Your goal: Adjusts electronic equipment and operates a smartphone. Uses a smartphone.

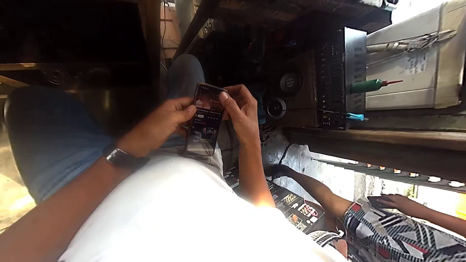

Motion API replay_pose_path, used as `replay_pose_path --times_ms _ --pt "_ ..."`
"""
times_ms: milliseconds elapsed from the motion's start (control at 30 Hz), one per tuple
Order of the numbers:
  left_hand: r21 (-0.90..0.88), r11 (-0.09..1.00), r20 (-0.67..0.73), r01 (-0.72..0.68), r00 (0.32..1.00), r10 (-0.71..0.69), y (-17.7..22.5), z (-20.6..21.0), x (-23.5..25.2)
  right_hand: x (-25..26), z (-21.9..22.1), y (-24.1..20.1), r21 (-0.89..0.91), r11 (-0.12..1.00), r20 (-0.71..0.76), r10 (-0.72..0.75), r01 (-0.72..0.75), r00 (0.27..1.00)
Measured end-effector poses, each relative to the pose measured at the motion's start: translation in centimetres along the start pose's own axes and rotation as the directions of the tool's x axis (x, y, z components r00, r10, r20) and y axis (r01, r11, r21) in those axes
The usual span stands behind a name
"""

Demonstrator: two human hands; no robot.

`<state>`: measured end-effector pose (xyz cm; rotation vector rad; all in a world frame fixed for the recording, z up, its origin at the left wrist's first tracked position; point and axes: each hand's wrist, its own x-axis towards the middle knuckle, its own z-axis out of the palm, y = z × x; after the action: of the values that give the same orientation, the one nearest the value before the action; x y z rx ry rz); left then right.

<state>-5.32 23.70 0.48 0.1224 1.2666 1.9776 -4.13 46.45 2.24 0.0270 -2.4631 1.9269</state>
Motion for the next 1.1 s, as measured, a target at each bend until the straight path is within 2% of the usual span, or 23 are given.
replay_pose_path --times_ms 333,467,600,767,867,1000,1100 --pt "-0.078 0.997 -0.041 -0.026 0.999 0.022 0.0 0.0 0.4 0.1 -1.2 0.3 0.007 0.998 0.054 -0.07 0.07 0.996" --pt "-0.092 0.993 -0.086 -0.069 0.994 0.061 0.0 0.0 0.5 -0.3 -2.0 0.0 0.034 0.999 0.206 -0.022 0.015 0.978" --pt "-0.1 0.991 -0.087 -0.087 0.993 0.079 0.0 0.0 0.5 -1.2 -2.3 0.1 0.088 0.995 0.382 0.002 -0.038 0.924" --pt "-0.079 0.993 -0.058 -0.086 0.995 0.081 0.0 0.2 0.5 -2.3 -2.5 0.1 0.071 0.997 0.452 -0.017 -0.017 0.892" --pt "-0.074 0.993 -0.037 -0.088 0.996 0.085 0.0 0.6 0.6 -2.8 -2.2 0.1 0.05 0.999 0.387 -0.03 0.012 0.922" --pt "-0.063 0.995 -0.018 -0.072 0.997 0.071 0.0 1.0 0.8 -3.1 -1.3 0.2 0.027 1.0 0.141 0.006 -0.01 0.99" --pt "-0.075 0.995 0.005 -0.06 0.998 0.06 -0.1 1.1 0.8 -2.8 -0.9 0.2 0.009 1.0 0.009 -0.003 0.003 1.0"
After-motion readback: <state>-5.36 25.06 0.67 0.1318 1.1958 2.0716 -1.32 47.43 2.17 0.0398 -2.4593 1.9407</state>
